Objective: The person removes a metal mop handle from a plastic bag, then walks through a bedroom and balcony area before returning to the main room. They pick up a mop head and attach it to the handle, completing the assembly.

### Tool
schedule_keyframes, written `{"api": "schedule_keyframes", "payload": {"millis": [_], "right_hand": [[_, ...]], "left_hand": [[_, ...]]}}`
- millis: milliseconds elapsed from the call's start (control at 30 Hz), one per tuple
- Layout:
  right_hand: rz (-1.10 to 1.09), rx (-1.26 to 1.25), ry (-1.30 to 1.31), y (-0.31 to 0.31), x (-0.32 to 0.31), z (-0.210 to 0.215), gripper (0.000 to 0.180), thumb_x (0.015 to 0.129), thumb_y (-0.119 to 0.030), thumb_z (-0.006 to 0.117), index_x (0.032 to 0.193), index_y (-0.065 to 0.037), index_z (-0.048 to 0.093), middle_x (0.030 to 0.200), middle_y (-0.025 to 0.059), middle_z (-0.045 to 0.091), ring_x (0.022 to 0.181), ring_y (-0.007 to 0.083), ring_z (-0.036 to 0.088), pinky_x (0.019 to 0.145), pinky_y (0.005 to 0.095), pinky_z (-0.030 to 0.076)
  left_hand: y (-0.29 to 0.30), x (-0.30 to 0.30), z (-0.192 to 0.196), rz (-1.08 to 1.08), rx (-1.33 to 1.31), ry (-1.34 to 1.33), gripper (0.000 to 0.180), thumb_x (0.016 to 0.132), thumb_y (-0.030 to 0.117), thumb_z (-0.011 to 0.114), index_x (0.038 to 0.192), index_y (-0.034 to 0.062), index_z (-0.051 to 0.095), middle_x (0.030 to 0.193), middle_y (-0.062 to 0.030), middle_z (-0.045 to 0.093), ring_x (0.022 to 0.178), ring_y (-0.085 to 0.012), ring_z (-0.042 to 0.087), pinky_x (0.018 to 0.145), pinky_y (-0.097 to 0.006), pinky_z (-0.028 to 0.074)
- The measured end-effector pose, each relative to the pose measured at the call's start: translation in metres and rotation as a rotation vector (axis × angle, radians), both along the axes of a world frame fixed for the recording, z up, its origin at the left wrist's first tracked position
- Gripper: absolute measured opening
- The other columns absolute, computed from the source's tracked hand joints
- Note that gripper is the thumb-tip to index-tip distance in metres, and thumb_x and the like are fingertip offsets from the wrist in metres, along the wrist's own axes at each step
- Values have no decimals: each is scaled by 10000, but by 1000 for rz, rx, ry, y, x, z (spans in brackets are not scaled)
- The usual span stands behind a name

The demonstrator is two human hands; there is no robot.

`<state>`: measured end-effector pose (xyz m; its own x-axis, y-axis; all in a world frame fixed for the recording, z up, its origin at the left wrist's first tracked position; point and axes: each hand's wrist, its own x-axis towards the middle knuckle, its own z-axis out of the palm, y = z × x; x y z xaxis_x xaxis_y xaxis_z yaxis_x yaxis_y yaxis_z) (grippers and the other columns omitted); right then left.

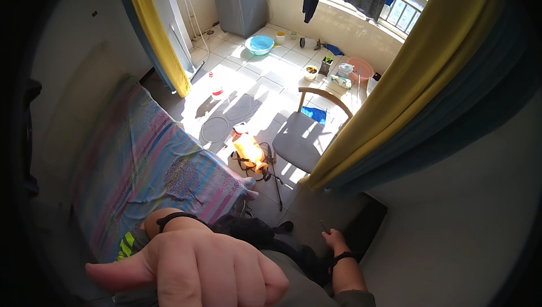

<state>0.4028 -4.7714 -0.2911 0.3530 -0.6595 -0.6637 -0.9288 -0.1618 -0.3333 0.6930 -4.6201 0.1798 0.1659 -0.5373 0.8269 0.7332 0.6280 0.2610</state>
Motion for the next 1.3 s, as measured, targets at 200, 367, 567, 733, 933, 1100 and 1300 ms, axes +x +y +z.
{"api": "schedule_keyframes", "payload": {"millis": [200, 367, 567, 733, 933, 1100, 1300], "right_hand": [[20, 43, -11, -57, 43, -15, 385, 800, -388, 623, 937, -29, 632, 910, 195, 644, 894, 359, 611, 764, 415, 474], [103, 33, -21, -94, 94, -13, 379, 776, -385, 657, 922, -37, 631, 899, 175, 652, 880, 338, 621, 760, 396, 477], [56, 74, -132, -136, 166, -16, 372, 806, -378, 647, 917, -25, 622, 832, 124, 647, 798, 234, 617, 732, 350, 471], [2, 198, -254, -159, 218, -13, 306, 909, -297, 524, 814, -26, 630, 683, 54, 584, 636, 156, 541, 593, 307, 429], [-98, 369, -355, -180, 294, 35, 327, 936, -294, 482, 767, -40, 601, 528, -17, 439, 457, 79, 394, 451, 243, 315], [-126, 429, -421, -195, 344, 80, 325, 945, -295, 455, 807, -35, 593, 506, -20, 407, 431, 76, 352, 427, 245, 268], [-69, 423, -403, -218, 403, 96, 350, 950, -326, 422, 841, -36, 584, 511, -20, 404, 426, 79, 329, 419, 249, 248]], "left_hand": [[-42, 68, -29, -43, -39, -217, 813, 828, 710, 363, 974, -48, 618, 540, -79, 474, 424, -182, 355, 495, -341, 283], [-20, 179, -109, 357, 603, -491, 924, 725, 678, 607, 1264, -59, 472, 654, 31, 413, 539, -55, 347, 497, -218, 265], [26, 258, -292, 914, 1791, -623, 302, 810, 221, 668, 1019, 15, 599, 642, 16, 492, 578, -81, 458, 552, -247, 394], [105, 250, -410, 754, 2081, -817, 362, 770, 278, 692, 1003, 13, 609, 678, -38, 558, 624, -149, 541, 587, -306, 446], [168, 209, -478, 486, 2322, -720, 360, 761, 290, 688, 991, 20, 626, 891, -134, 652, 829, -252, 629, 719, -336, 497], [207, 188, -503, 526, 2425, -794, 364, 758, 296, 689, 981, 13, 634, 945, -153, 658, 877, -272, 632, 757, -355, 495], [207, 199, -522, 615, 2449, -473, 363, 770, 290, 678, 985, 1, 632, 939, -157, 660, 865, -271, 635, 749, -356, 489]]}}
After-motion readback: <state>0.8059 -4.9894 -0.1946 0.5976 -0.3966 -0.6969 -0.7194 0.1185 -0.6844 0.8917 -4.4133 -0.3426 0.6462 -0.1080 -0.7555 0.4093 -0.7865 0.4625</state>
